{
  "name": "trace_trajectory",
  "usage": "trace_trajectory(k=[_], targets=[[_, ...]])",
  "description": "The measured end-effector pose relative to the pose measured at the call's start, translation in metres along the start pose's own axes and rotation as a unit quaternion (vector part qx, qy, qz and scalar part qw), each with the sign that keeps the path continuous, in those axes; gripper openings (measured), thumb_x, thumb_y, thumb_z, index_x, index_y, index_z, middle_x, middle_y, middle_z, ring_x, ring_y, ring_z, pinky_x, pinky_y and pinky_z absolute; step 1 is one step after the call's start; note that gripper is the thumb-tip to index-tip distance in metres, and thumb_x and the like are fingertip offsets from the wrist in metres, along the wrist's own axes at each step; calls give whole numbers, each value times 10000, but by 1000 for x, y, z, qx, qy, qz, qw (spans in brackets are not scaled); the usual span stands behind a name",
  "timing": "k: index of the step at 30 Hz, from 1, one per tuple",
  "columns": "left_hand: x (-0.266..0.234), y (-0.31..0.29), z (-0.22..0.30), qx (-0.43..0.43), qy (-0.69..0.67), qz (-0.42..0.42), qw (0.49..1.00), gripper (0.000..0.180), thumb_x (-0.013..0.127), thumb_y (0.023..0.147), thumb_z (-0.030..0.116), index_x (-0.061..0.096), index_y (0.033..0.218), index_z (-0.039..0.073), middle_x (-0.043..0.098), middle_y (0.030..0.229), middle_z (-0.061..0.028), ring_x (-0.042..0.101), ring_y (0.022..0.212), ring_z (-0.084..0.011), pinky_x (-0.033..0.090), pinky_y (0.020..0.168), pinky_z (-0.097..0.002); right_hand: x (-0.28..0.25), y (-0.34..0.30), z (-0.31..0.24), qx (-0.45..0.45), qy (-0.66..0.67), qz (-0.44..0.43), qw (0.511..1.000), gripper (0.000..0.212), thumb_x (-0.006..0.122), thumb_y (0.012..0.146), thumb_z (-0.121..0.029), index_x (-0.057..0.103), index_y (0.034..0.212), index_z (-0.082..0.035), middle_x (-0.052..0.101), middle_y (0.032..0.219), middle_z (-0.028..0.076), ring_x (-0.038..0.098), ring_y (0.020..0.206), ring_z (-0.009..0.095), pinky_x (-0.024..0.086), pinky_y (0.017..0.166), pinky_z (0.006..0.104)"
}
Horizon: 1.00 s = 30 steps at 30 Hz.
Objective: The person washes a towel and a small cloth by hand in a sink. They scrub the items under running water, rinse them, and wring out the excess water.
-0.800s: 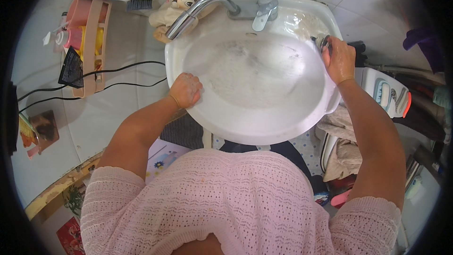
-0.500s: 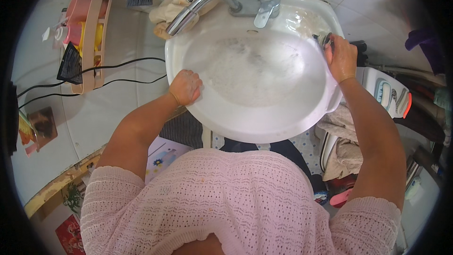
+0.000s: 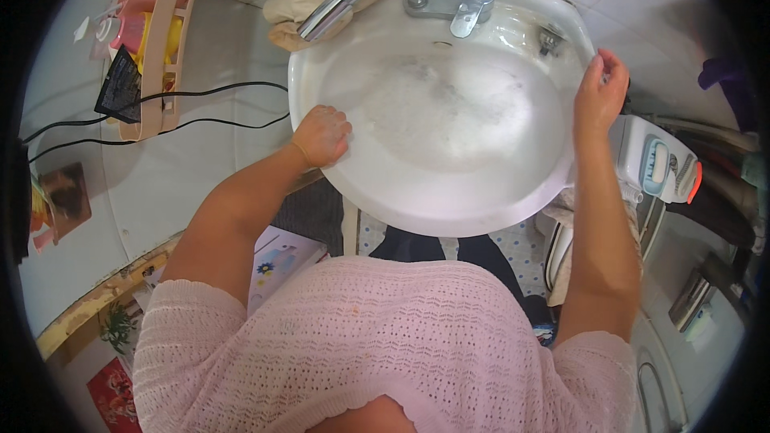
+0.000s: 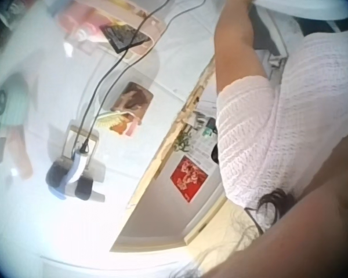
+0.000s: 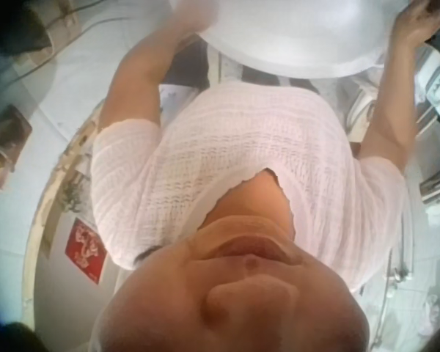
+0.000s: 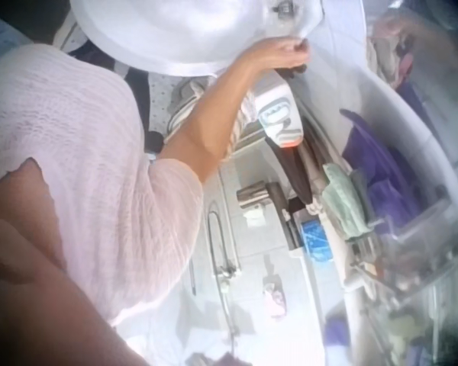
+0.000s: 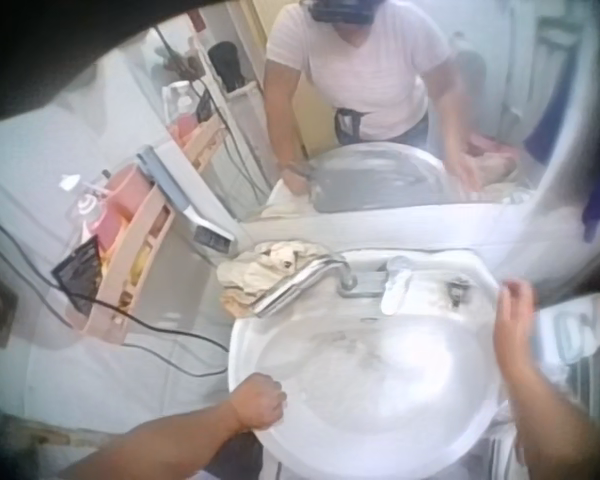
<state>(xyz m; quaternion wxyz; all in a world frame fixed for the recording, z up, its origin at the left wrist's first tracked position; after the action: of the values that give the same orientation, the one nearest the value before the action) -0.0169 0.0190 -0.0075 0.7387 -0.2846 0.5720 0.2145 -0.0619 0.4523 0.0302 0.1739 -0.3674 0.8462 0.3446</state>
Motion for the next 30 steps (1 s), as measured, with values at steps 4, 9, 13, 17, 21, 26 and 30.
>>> trace_trajectory(k=[4, 9, 13, 17, 21, 26, 30], targets=[[-4, -2, 1, -16, 6, -21, 1000, 114, 550, 705, 200, 584, 654, 104, 549, 690, -56, 529, 739, -240, 395, 737, -350, 27, -79, -13, -11, 72, -247, 966, 176, 482, 893, -161, 574, 980, -39, 593, 963, 94, 553, 938, 234, 422, 834, 303], [-3, 16, 3, 1, 14, -34, 999, 114, 550, 705, 210, 593, 664, 112, 556, 698, -55, 531, 752, -235, 392, 742, -345, 135, -140, 90, 311, 29, -208, 927, 417, 430, 897, -260, 463, 1214, 9, 524, 1162, 203, 498, 1077, 320, 391, 916, 381], [0, -1, 1, -21, 14, -46, 999, 115, 549, 702, 217, 600, 677, 117, 560, 710, -59, 533, 766, -235, 392, 740, -348, 162, -176, -36, 202, 124, -557, 796, 466, 462, 869, -370, 488, 1205, -48, 548, 1146, 219, 501, 1083, 363, 385, 930, 400], [1, 0, -1, 9, 0, 7, 1000, 80, 574, 638, 164, 551, 669, 95, 513, 693, -71, 501, 704, -269, 392, 681, -382, 141, -164, -13, 105, 62, -577, 807, 379, 485, 869, -313, 549, 1132, -47, 593, 1085, 179, 565, 1002, 311, 435, 859, 383], [-1, 0, 1, -1, 10, -22, 1000, 110, 581, 639, 167, 570, 720, 93, 515, 696, -74, 506, 714, -264, 395, 686, -382, 131, -130, 12, 267, 23, -331, 905, 367, 514, 848, -263, 547, 1137, -39, 576, 1094, 220, 544, 1035, 324, 428, 865, 391], [15, 27, 1, -85, 27, -82, 993, 256, 577, 708, 218, 600, 915, 69, 569, 786, -109, 558, 847, -280, 418, 771, -377, 158, -188, -31, 27, -49, -556, 829, 390, 585, 760, -225, 571, 1096, -29, 537, 1146, 217, 468, 1121, 356, 354, 943, 471], [76, 89, 20, -422, -294, -55, 856, 356, 536, 783, 265, 566, 1052, 34, 583, 1072, -191, 543, 1015, -358, 419, 866, -425, 120, -142, 4, 50, 62, -353, 932, 327, 555, 764, -131, 583, 1077, -42, 559, 1096, 189, 479, 1092, 352, 382, 927, 415]])
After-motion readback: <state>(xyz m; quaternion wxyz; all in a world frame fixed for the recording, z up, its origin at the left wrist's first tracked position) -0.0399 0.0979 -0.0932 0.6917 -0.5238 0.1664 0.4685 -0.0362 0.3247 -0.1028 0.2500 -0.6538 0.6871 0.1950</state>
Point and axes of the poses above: each hand's wrist, its own y-axis towards the middle knuckle, its own x-axis out of the palm, z = x × y, the point moved 3 cm from there along y, towards the middle knuckle
